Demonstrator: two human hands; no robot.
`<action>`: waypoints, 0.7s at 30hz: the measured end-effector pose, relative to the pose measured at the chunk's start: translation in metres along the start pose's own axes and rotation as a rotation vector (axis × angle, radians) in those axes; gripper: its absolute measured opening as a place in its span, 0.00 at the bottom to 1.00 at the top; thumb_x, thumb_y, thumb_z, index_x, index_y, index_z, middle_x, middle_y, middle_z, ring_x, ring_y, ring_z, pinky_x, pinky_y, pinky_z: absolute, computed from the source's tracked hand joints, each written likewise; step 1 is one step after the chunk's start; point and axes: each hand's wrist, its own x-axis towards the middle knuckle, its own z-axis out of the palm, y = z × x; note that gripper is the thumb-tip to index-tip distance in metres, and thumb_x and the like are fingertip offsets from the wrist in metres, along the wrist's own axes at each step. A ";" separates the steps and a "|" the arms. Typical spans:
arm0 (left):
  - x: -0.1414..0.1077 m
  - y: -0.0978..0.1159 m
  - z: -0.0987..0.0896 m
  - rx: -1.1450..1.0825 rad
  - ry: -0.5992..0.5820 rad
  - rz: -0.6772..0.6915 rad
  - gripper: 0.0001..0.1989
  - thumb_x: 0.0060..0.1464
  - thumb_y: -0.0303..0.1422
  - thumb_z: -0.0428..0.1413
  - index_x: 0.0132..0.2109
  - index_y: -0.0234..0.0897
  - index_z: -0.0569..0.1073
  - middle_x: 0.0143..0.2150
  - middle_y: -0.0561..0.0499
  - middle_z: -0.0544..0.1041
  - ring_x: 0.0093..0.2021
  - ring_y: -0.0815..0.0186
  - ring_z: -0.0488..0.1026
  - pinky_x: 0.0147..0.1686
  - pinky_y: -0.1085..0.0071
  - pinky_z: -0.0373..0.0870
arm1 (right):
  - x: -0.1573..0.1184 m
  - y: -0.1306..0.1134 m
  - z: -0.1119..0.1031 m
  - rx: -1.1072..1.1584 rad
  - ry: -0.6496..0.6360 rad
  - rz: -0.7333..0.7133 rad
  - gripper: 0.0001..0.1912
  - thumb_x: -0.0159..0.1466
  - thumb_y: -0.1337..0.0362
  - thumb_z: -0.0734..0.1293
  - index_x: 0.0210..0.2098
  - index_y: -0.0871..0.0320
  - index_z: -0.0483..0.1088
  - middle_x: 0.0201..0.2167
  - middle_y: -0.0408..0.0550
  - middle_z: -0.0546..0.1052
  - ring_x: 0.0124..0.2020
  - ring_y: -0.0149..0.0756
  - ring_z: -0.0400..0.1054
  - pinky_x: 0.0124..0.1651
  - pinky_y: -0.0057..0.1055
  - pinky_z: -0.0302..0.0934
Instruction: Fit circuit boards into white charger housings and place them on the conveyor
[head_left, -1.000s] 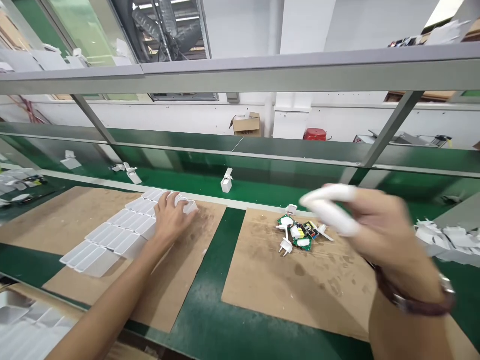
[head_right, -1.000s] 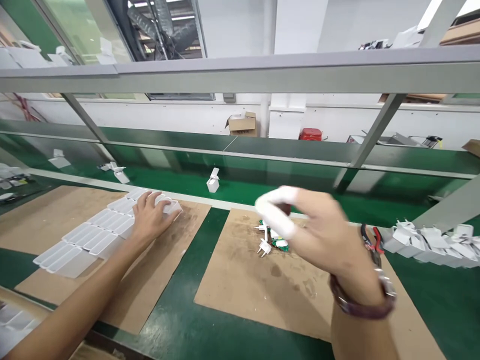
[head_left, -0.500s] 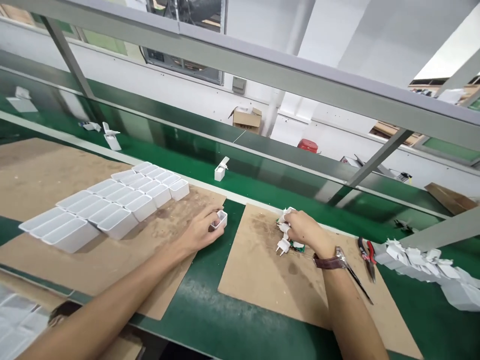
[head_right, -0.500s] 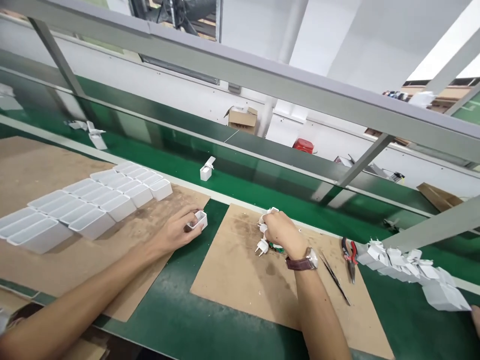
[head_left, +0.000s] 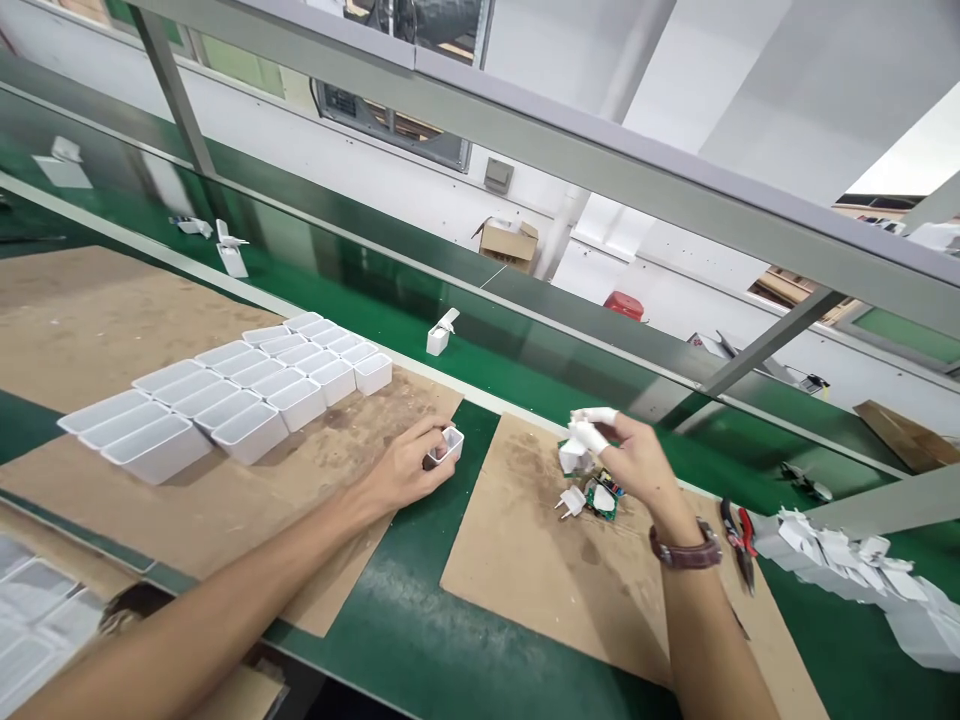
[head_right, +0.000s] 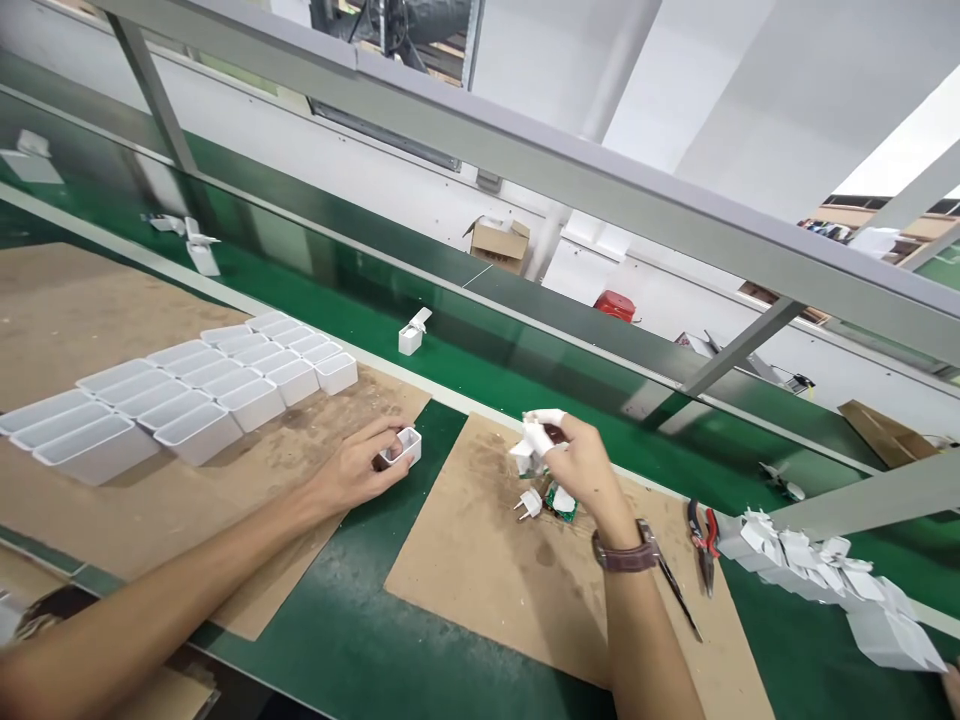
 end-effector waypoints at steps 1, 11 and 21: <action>0.000 -0.001 0.000 0.012 0.012 0.002 0.13 0.62 0.38 0.55 0.29 0.40 0.67 0.50 0.46 0.78 0.39 0.65 0.78 0.34 0.72 0.75 | 0.000 -0.005 0.013 -0.088 -0.041 -0.059 0.15 0.68 0.53 0.66 0.44 0.57 0.79 0.38 0.52 0.81 0.38 0.43 0.74 0.44 0.39 0.69; -0.002 0.000 -0.002 0.060 0.001 -0.046 0.11 0.62 0.41 0.58 0.33 0.41 0.71 0.51 0.46 0.76 0.47 0.60 0.78 0.45 0.67 0.77 | -0.007 -0.023 0.045 -0.597 -0.512 -0.034 0.12 0.73 0.61 0.62 0.44 0.55 0.78 0.41 0.52 0.82 0.44 0.46 0.76 0.45 0.33 0.62; -0.005 0.005 -0.004 -0.030 -0.139 -0.086 0.19 0.57 0.42 0.65 0.52 0.43 0.73 0.60 0.43 0.72 0.57 0.54 0.75 0.46 0.64 0.79 | -0.013 -0.020 0.072 -0.509 -0.506 -0.053 0.16 0.75 0.54 0.62 0.51 0.59 0.71 0.44 0.55 0.80 0.45 0.47 0.73 0.46 0.34 0.59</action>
